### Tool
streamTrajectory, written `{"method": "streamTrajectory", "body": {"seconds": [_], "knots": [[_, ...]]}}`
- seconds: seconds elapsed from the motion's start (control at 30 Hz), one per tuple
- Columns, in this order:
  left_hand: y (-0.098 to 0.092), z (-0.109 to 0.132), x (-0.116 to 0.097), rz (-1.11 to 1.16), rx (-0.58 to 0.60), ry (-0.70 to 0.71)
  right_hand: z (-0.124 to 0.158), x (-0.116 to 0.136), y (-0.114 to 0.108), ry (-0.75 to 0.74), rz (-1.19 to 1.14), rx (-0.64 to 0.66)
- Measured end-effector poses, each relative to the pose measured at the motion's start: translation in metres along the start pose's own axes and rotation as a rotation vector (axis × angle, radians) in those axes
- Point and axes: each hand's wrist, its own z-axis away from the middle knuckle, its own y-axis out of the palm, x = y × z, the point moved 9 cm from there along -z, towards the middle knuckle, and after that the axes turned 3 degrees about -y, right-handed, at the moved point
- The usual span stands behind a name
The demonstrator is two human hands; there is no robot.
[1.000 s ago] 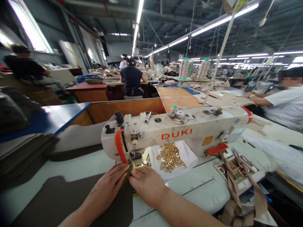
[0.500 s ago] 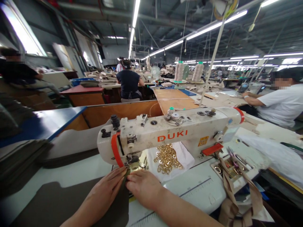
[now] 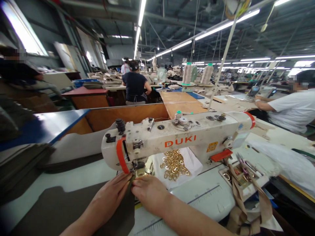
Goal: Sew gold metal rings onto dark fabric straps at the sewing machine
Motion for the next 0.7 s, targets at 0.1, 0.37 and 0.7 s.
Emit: {"method": "streamTrajectory", "body": {"seconds": [0.1,0.37,0.7], "knots": [[-0.002,0.001,-0.002,-0.022,-0.028,0.012,0.001,0.002,-0.001,0.000,-0.014,-0.007],[-0.006,-0.007,-0.004,-0.064,-0.026,0.006,-0.001,-0.003,-0.003,0.026,-0.030,-0.013],[-0.030,0.045,-0.019,-0.093,-0.050,-0.052,0.012,0.049,0.001,-0.100,-0.033,-0.066]]}}
